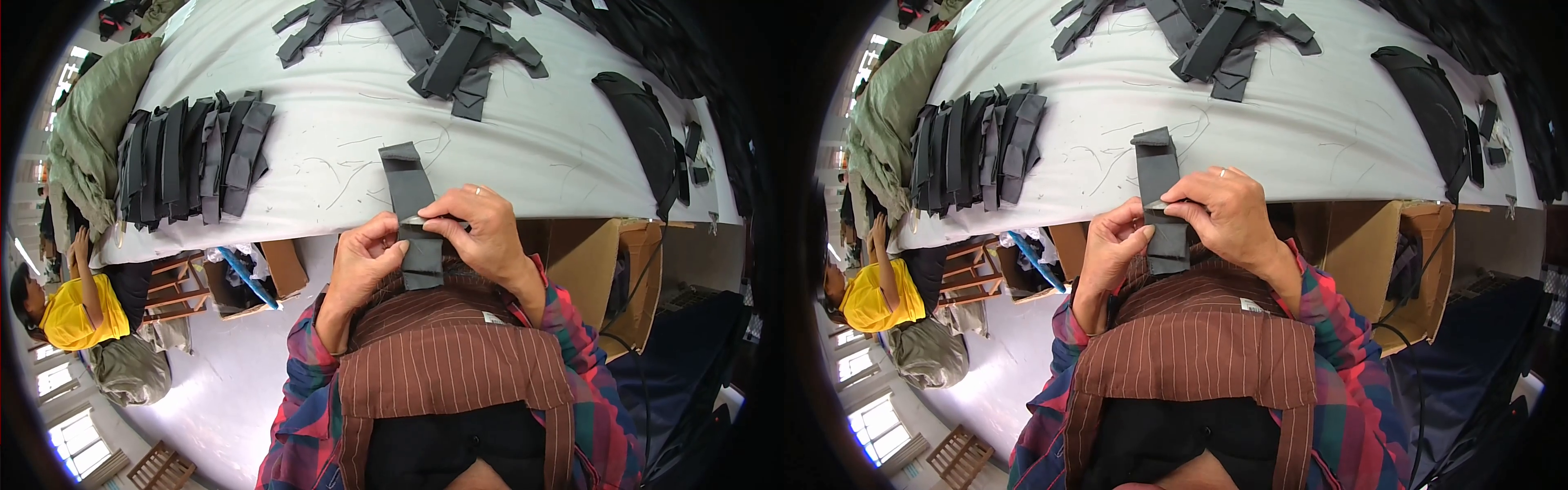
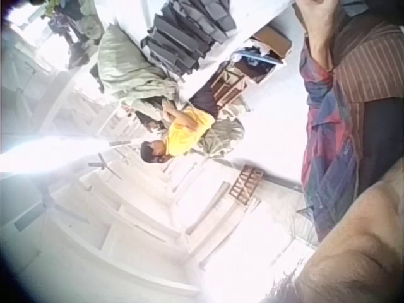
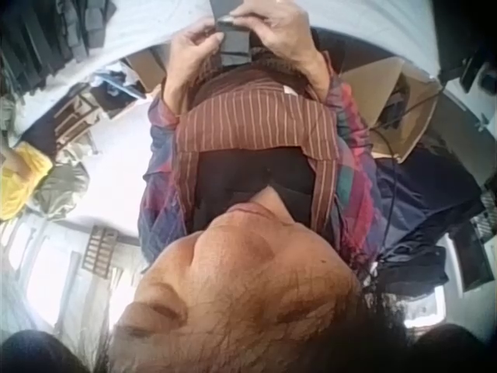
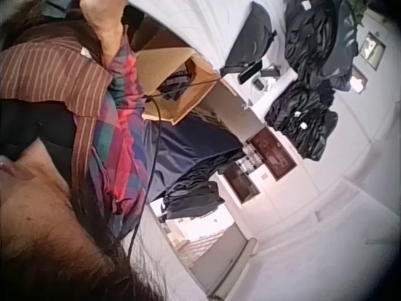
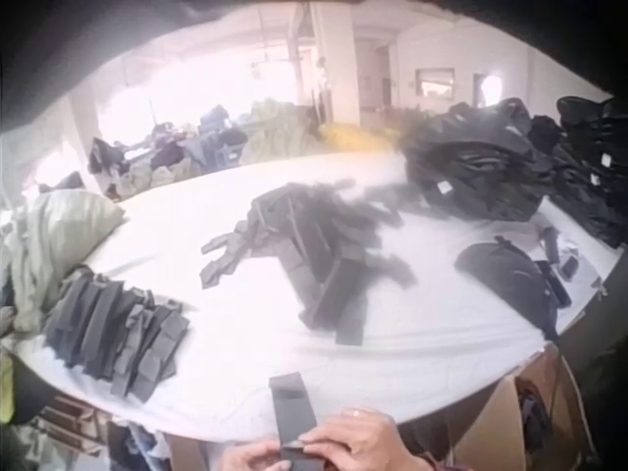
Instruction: The recorder uses a small nipper tool to trim excess threads and clean edges of dark grey fabric components on a production table.
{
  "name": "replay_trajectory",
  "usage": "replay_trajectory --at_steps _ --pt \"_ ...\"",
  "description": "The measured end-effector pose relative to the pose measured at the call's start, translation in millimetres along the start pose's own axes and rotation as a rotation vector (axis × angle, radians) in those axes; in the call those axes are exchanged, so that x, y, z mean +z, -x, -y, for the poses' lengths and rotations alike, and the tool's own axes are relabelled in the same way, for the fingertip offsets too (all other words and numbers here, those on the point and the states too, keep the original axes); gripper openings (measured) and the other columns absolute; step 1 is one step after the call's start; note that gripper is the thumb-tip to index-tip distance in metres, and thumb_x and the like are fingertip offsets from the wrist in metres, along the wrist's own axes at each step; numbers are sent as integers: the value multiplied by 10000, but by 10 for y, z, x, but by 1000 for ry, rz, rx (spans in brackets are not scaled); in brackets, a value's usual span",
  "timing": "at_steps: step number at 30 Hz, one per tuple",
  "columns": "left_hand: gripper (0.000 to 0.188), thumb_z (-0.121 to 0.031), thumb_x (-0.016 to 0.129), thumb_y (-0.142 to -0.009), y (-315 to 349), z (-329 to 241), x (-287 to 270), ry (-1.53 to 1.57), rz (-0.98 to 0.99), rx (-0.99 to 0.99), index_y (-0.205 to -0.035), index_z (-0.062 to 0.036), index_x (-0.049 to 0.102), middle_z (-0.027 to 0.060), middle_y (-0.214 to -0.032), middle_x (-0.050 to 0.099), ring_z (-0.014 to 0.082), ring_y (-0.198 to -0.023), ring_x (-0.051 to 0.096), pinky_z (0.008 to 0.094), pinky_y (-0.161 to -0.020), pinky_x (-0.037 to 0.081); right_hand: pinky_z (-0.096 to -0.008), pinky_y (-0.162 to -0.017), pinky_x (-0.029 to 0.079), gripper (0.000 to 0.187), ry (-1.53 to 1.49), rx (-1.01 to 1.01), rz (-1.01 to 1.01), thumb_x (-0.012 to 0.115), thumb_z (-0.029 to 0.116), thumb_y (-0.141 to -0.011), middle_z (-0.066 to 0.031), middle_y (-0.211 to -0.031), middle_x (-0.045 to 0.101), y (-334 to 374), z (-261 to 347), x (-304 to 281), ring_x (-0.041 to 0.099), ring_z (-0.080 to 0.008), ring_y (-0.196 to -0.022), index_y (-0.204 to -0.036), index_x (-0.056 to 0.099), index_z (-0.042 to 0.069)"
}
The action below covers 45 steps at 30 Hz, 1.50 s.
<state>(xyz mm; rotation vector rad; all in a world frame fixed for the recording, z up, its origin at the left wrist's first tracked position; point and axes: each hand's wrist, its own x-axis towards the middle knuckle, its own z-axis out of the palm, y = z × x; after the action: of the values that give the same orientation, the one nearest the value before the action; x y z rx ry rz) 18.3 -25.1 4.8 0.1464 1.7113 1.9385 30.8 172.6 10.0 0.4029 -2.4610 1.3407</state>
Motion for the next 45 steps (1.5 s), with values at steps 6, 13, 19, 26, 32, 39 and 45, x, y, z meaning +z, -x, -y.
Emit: replay_trajectory --at_steps 6,13,19,26,32,39,45 --pt "264 103 529 -810 -11 22 -16 64 25 129 -1044 43 636 0 -990 577 61 -878 519 200 -779 415 -237 -709 473 130 -396 311 -110 691 69 -826 -37 -788 664 9 -27 -108 599 -103 -753 -941 672 11" --pt "308 125 489 -813 11 44 -67 212 -13 42 -1085 58 618 41 -1080 605 98 -971 566 234 -879 439 -223 -758 451 171 -465 370 -115 655 100 -883 1 -876 636 7 -42 -178 555 -69 -814 -1026 644 6" --pt "283 110 523 -800 -10 50 -27 81 -68 124 -1056 47 625 32 -1012 610 80 -907 572 222 -768 456 -227 -769 460 305 -515 418 -73 714 122 -840 -21 -975 624 61 -22 -115 557 -82 -859 -1110 608 30" --pt "265 87 631 -712 -62 31 301 -771 -12 567 -963 1 629 103 -1008 591 148 -746 585 257 -638 471 -252 -785 476 624 -709 507 -87 739 121 -793 -94 -1088 536 109 35 213 544 -104 -921 -1324 415 64" --pt "547 10 657 -795 -142 -64 213 -280 -279 372 -1299 -33 449 143 -1212 490 173 -993 535 301 -761 486 -223 -817 436 521 -936 519 -65 632 53 -841 -29 -1038 544 60 92 124 521 -76 -896 -1316 417 43" --pt "441 -71 653 -859 -294 -193 133 218 -162 166 -1243 30 461 104 -1038 620 151 -887 624 281 -797 518 -214 -808 443 428 -1026 544 27 609 43 -854 -42 -1003 606 54 120 161 535 -66 -892 -1261 478 24" --pt "447 6 638 -818 -464 -267 93 148 -186 98 -1190 -11 390 135 -937 652 144 -806 648 224 -641 488 -235 -773 459 301 -718 651 28 639 64 -861 -23 -970 622 96 -111 237 552 -74 -867 -1149 583 -2"
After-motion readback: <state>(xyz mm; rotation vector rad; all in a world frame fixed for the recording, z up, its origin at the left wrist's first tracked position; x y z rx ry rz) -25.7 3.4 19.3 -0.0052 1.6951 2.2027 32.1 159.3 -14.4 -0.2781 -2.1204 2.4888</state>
